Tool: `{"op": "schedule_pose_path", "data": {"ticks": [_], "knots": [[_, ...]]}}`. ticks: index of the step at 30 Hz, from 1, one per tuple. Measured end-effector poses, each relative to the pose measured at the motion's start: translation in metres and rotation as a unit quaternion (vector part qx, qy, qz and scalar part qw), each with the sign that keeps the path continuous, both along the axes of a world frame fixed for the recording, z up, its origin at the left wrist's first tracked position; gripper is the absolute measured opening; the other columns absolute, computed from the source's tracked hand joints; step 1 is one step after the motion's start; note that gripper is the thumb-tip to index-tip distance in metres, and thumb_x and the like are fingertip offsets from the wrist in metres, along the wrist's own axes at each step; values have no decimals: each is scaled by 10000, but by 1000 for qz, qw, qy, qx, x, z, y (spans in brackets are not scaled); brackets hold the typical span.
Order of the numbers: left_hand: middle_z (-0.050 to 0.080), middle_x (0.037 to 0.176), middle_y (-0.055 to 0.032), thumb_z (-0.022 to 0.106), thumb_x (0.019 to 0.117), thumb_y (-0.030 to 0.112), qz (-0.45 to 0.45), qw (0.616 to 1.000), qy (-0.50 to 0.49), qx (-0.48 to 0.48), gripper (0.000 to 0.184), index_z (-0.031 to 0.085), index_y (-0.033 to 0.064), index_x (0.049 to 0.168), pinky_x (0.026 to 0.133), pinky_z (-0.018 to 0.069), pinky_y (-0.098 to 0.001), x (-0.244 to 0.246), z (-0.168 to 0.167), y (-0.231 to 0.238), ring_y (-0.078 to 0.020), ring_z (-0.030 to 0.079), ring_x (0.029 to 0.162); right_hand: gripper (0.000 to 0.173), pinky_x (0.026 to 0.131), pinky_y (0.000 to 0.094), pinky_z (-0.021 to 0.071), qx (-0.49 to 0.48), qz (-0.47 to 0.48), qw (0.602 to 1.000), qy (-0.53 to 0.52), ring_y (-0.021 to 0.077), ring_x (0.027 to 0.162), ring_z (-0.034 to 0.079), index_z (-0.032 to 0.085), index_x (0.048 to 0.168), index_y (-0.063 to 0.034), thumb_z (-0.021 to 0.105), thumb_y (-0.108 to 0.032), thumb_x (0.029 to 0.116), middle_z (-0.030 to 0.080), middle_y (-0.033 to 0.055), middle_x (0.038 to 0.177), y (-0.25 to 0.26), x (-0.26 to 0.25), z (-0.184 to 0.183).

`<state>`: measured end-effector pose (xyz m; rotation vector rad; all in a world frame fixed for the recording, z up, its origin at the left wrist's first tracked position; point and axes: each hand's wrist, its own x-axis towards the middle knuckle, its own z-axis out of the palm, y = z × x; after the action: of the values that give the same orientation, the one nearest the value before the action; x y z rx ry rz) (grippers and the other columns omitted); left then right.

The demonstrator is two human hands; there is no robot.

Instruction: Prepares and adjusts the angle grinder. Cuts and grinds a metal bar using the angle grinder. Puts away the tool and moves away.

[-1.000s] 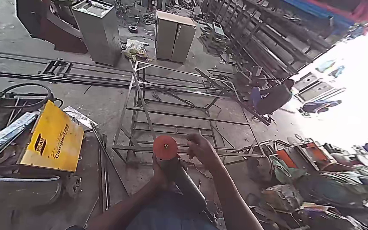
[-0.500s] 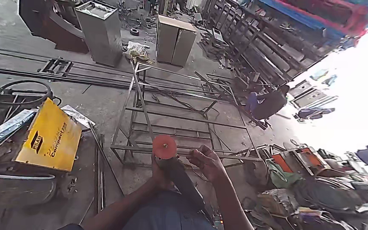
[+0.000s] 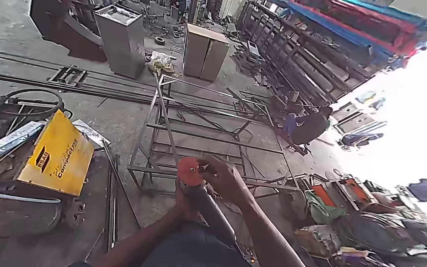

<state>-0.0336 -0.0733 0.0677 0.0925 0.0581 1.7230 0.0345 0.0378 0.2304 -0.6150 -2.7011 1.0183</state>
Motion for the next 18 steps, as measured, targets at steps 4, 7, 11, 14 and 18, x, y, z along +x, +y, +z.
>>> {"op": "schedule_pose_path", "data": {"ticks": [4,7,11,14,18], "knots": [[759,989,-104,221,783,977,20,1000,4,-15,960,732,221,1078,774,614,-450,1,6,-6,-233,737,911,277,925,335,568,91,54,993,-54,151,971,697,723,1220,-94,655,-206,976,714,74,1162,-10,-18,6],[759,969,-113,110,823,943,38,998,10,-41,984,714,209,1076,759,617,-450,1,11,-10,-240,740,894,265,940,364,556,105,77,988,-84,193,1005,686,714,1202,-72,650,-199,978,693,102,1182,-14,-26,10],[758,953,-95,97,826,941,49,997,11,-55,980,716,216,1051,756,617,-449,1,8,-11,-224,738,889,265,949,371,551,114,89,983,-116,223,1043,676,707,1213,-63,635,-168,981,670,124,1191,-21,-32,16],[753,952,-83,93,865,905,73,996,4,-59,947,711,214,1056,752,614,-438,3,5,-10,-205,730,884,268,946,398,558,123,86,978,-145,242,1062,676,694,1206,-66,626,-206,988,659,131,1208,-24,-35,17],[751,937,-82,70,847,918,64,995,-2,-73,970,709,215,1044,740,613,-442,3,1,-9,-201,728,876,321,928,414,562,129,71,972,-182,262,1055,675,671,1218,-51,617,-288,1008,647,144,1210,-26,-37,17]]}}
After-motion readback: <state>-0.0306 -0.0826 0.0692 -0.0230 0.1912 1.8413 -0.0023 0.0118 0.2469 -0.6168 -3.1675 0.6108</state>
